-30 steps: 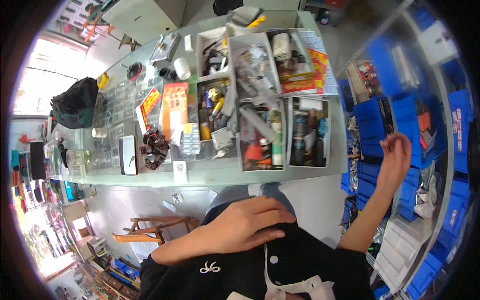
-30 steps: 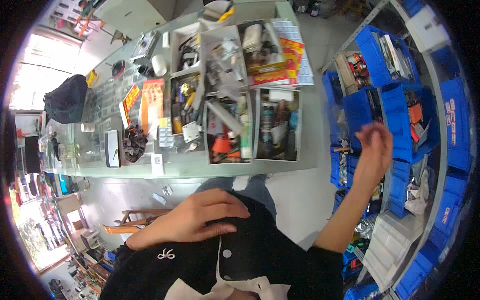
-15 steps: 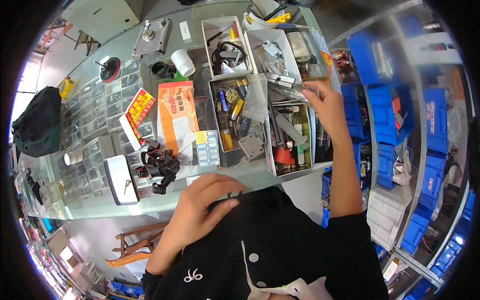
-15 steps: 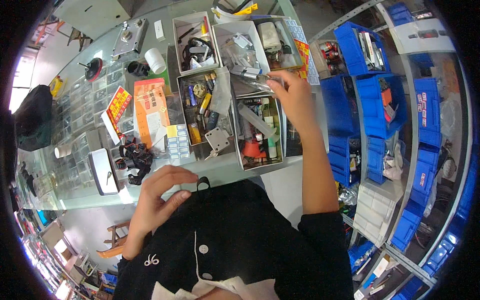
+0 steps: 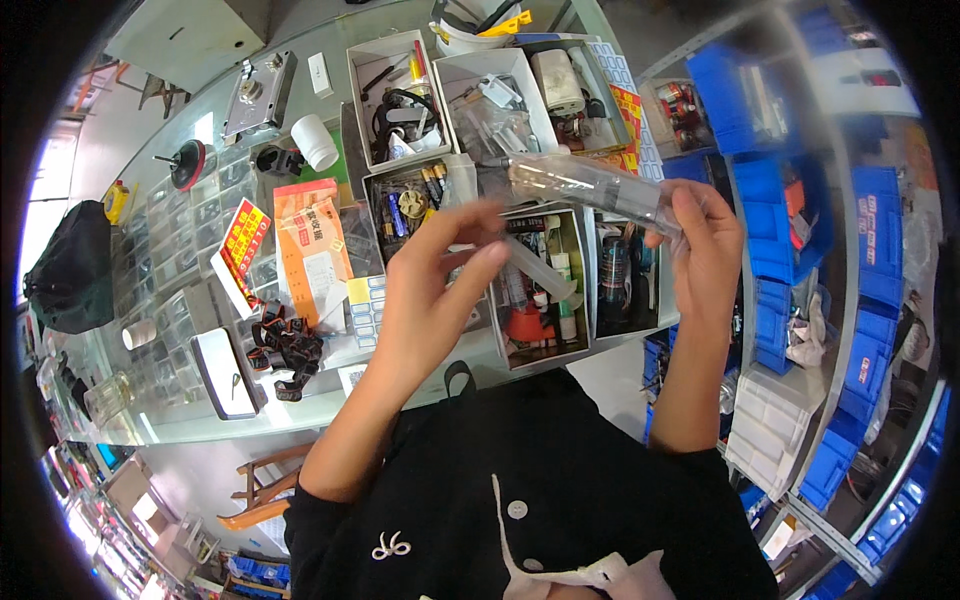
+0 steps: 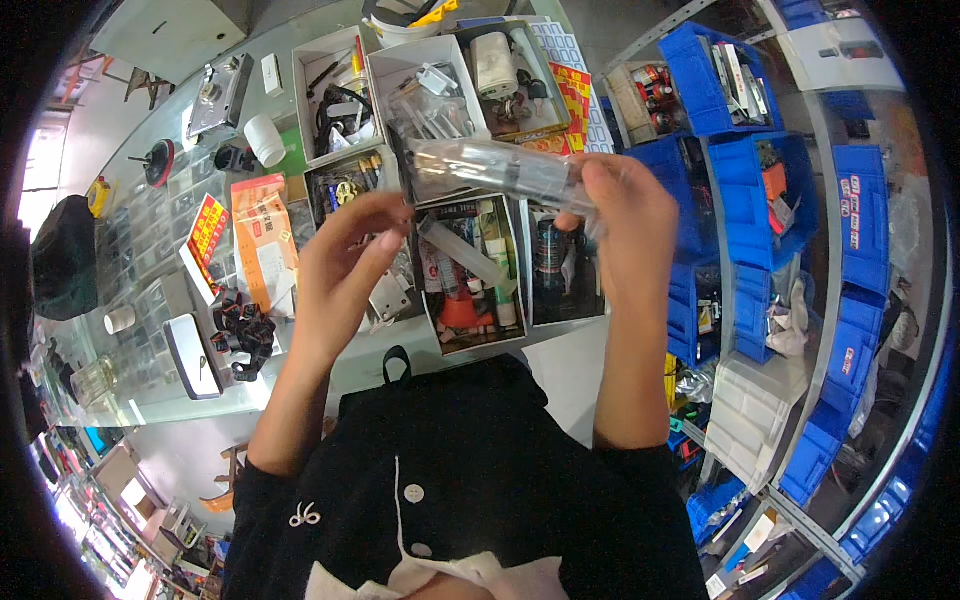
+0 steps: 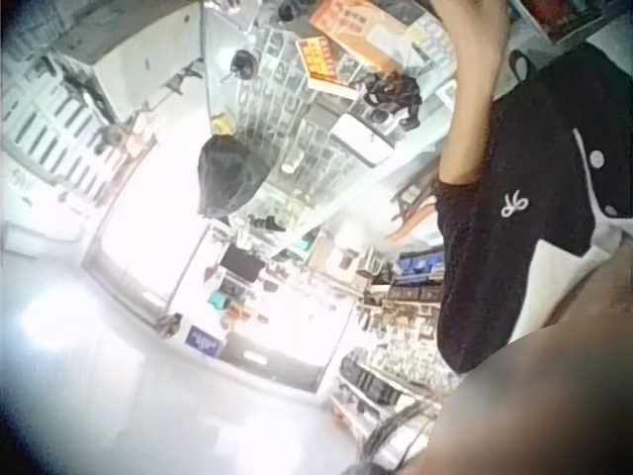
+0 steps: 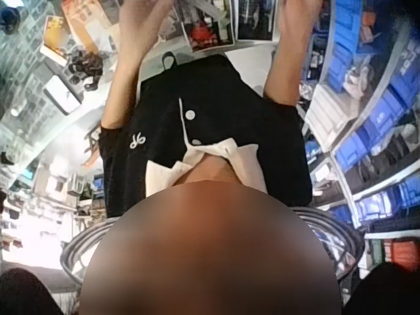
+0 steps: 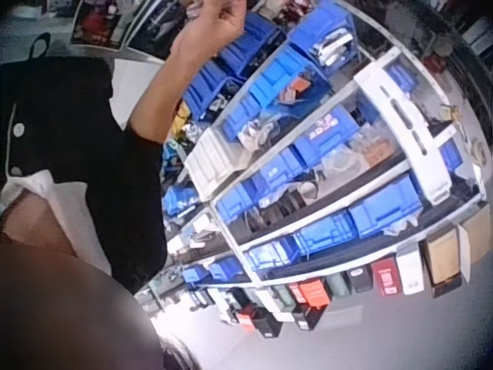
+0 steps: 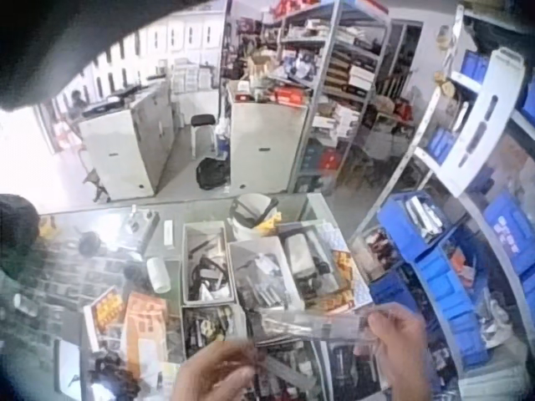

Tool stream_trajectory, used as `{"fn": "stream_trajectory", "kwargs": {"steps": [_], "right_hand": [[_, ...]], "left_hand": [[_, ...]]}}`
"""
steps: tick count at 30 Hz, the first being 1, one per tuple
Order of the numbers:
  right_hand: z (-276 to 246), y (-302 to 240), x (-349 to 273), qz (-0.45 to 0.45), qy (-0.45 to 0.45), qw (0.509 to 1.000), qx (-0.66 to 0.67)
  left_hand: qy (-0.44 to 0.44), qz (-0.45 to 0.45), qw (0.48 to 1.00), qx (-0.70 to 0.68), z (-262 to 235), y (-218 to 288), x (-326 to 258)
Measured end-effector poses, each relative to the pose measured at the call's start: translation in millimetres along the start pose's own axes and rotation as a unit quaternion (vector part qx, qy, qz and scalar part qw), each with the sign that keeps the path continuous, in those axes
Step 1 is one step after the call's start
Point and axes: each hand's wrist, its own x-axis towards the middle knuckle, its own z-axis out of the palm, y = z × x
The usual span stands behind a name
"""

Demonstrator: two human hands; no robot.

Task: The person retrieves a cylindrical metal component from a plastic bag and a separate metal rod from a compartmented tray. They insert the rod into the cylinder, then retrieve a second cylindrical component and attach it to the first. The person continues to assemble additional small metal parts onto the growing assembly, handling each piece individually.

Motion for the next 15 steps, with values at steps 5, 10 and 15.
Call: {"fn": "stream_trajectory", "kwargs": {"steps": [5,10,15], "right_hand": [[12,12,-21,-0.006,-0.068,0.992,0.109],[18,26,-30,0.041,-0.127,0.97,0.202],[15,28,-31,0.103,-0.173,0.953,0.227]], "left_hand": [[0.045,-0.075,0.948,-0.307,24,5,26],[0.111,-0.001,0.951,-0.289,28,13,25],[0.123,0.028,0.954,-0.272,21,15,24]]}}
